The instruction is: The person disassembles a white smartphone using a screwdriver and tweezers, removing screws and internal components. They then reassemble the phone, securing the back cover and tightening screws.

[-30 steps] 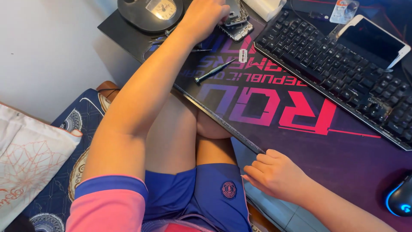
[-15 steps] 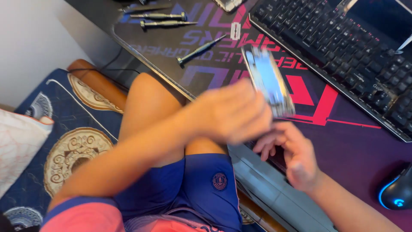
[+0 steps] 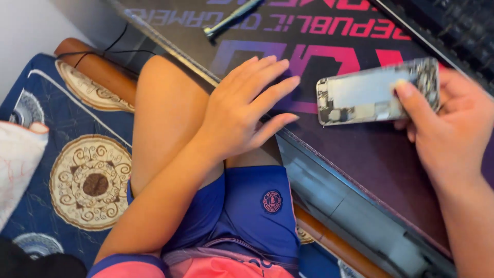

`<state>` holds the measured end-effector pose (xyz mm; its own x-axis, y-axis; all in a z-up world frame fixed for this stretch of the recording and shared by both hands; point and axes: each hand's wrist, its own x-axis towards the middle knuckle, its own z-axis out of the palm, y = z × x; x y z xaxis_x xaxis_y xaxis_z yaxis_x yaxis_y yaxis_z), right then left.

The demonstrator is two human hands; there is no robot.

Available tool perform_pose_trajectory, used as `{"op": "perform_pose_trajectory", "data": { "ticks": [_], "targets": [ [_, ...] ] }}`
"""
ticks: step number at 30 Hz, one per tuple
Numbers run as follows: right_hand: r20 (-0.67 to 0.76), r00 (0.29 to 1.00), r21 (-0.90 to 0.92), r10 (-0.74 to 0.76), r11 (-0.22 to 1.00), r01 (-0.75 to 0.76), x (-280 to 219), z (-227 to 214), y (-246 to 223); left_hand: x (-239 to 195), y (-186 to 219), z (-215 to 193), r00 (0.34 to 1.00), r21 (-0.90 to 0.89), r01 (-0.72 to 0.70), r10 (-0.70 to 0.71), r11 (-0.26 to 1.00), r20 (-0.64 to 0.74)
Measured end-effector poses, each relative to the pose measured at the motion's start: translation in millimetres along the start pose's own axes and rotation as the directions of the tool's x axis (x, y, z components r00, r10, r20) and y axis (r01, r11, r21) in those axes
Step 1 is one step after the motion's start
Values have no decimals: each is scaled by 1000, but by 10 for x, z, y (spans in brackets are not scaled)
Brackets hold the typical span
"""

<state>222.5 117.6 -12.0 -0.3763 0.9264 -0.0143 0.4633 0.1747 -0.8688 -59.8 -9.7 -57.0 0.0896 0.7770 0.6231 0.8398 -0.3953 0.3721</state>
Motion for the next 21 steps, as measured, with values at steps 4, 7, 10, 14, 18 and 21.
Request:
{"op": "perform_pose_trajectory", "data": {
  "ticks": [4, 7, 10, 14, 18, 21],
  "targets": [
    [-88, 964, -172, -251, 957, 233, 28, -57, 162, 64, 145, 51, 983, -118, -157, 166, 980, 73],
    [33, 927, -521, -374, 785, 335, 36, -86, 190, 53, 283, 161, 972, -221, -194, 217, 956, 88],
    [120, 899, -517, -422, 746, 419, 94, -81, 233, 46, 363, 242, 948, -234, -293, 313, 927, 54],
    [183, 889, -556, -420, 701, 446, 127, -76, 211, 55, 400, 304, 944, -221, -310, 326, 925, 41],
    [191, 881, -584, -433, 671, 456, 128, -104, 283, 55, 407, 331, 947, -218, -306, 319, 927, 25],
    [158, 897, -582, -413, 695, 422, 94, -78, 230, 48, 533, 373, 988, -252, -154, 156, 955, -12]
  ]
}}
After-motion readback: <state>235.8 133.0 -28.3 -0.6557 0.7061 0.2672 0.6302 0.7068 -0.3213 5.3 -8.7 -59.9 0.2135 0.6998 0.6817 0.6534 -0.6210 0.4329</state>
